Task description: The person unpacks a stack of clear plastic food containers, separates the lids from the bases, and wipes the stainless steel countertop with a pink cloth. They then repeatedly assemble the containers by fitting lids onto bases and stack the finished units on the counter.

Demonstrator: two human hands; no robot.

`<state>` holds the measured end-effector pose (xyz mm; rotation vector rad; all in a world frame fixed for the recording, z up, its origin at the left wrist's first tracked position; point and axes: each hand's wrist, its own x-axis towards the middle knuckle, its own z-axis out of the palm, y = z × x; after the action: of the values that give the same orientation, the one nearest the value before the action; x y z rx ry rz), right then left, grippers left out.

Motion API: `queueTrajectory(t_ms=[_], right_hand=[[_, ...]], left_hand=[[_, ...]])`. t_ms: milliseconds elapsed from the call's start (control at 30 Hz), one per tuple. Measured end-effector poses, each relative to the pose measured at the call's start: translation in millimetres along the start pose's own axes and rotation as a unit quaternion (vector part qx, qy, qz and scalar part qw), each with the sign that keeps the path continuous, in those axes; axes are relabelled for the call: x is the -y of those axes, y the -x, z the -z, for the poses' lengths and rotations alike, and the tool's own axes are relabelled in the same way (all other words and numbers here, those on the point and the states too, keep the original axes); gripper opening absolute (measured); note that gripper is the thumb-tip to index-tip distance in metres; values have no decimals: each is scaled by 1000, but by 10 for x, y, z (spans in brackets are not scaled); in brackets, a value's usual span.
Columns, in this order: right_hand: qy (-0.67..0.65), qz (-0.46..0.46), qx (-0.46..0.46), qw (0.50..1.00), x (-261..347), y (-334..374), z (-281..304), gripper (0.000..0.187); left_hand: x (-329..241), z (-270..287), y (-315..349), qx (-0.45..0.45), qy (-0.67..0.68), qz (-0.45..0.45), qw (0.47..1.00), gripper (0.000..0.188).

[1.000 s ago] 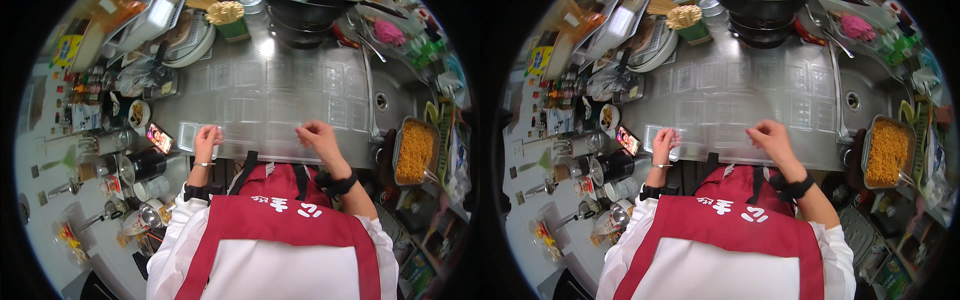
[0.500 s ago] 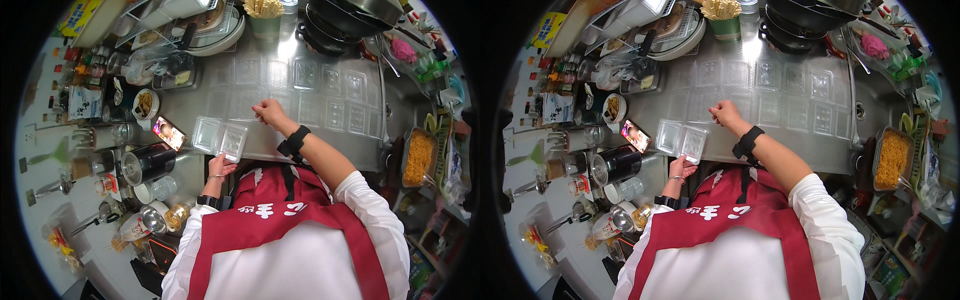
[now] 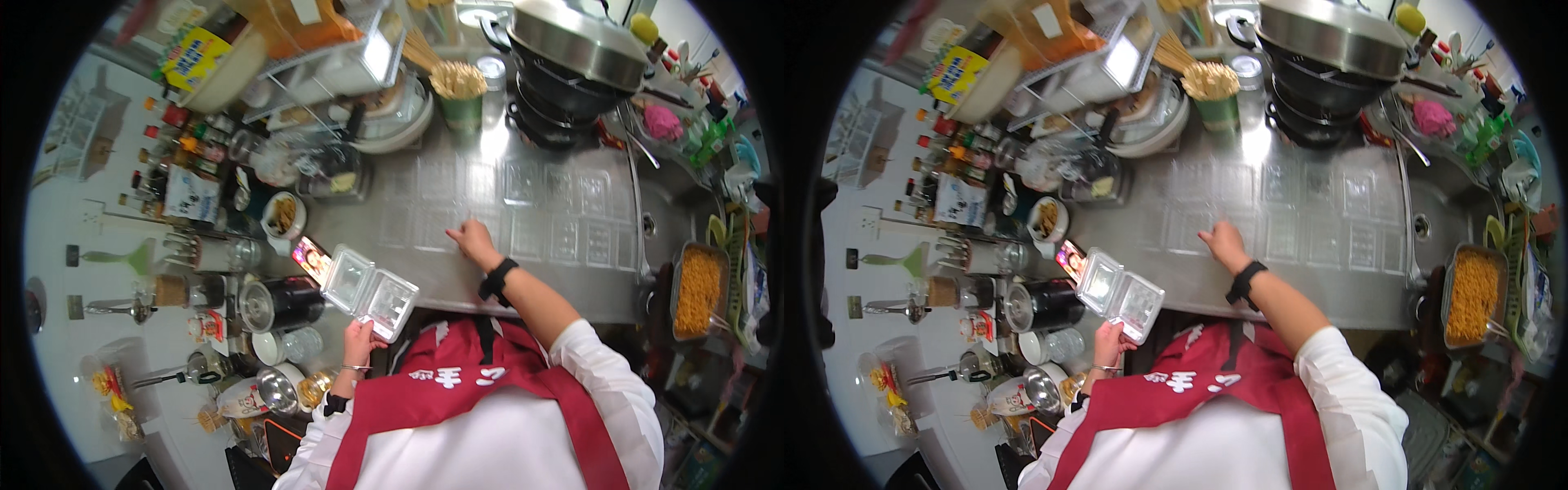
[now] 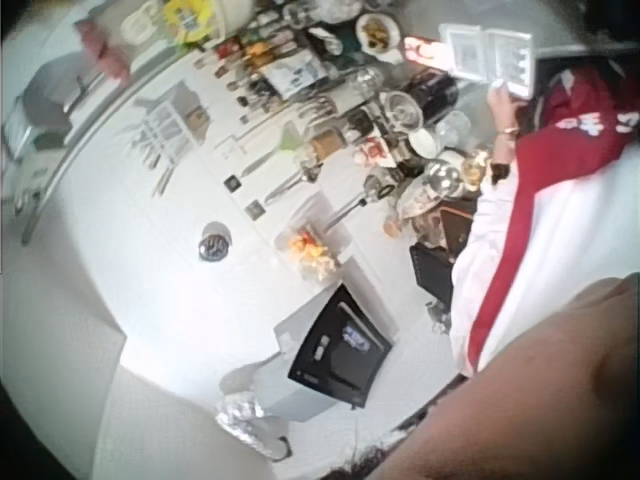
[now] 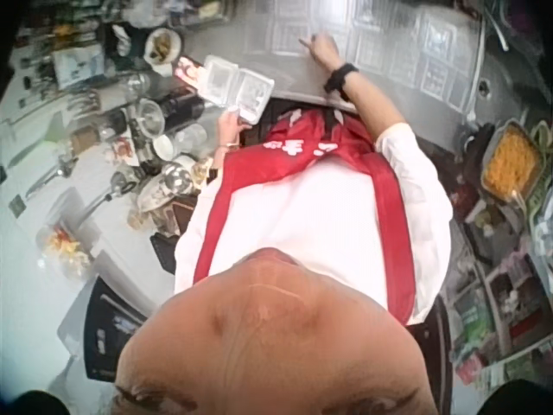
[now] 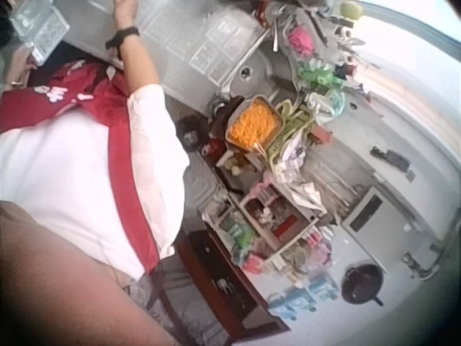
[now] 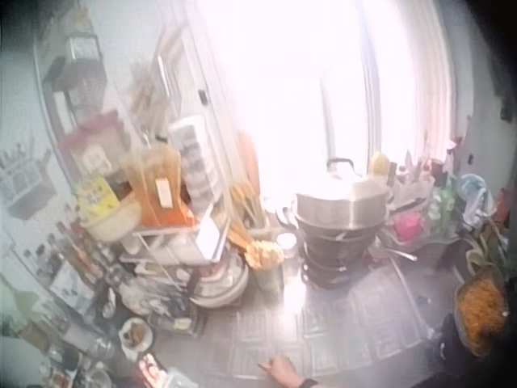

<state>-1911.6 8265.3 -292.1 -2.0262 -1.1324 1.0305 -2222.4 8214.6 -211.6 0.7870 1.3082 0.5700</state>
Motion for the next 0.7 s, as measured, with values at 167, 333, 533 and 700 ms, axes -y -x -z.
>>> queueTrajectory(t_ms=[167,333,533,700], right_hand=[[-129,-1,27,991,111,336,203,42],[-181,-6,50,982,144,843,544,32],[-362,36,97,926,697,1054,1007,22],[-346,156,103,919,1225,1130,1281,19]], left_hand=[[-984,-324,-205,39,-8,-194,980,12],[-2084,-675,-332,113,69,-259,957,17],[-2262,-1091,-370,150,141,-222,953,20],[-2474,-1332,-683,164,189,-320,914,23]])
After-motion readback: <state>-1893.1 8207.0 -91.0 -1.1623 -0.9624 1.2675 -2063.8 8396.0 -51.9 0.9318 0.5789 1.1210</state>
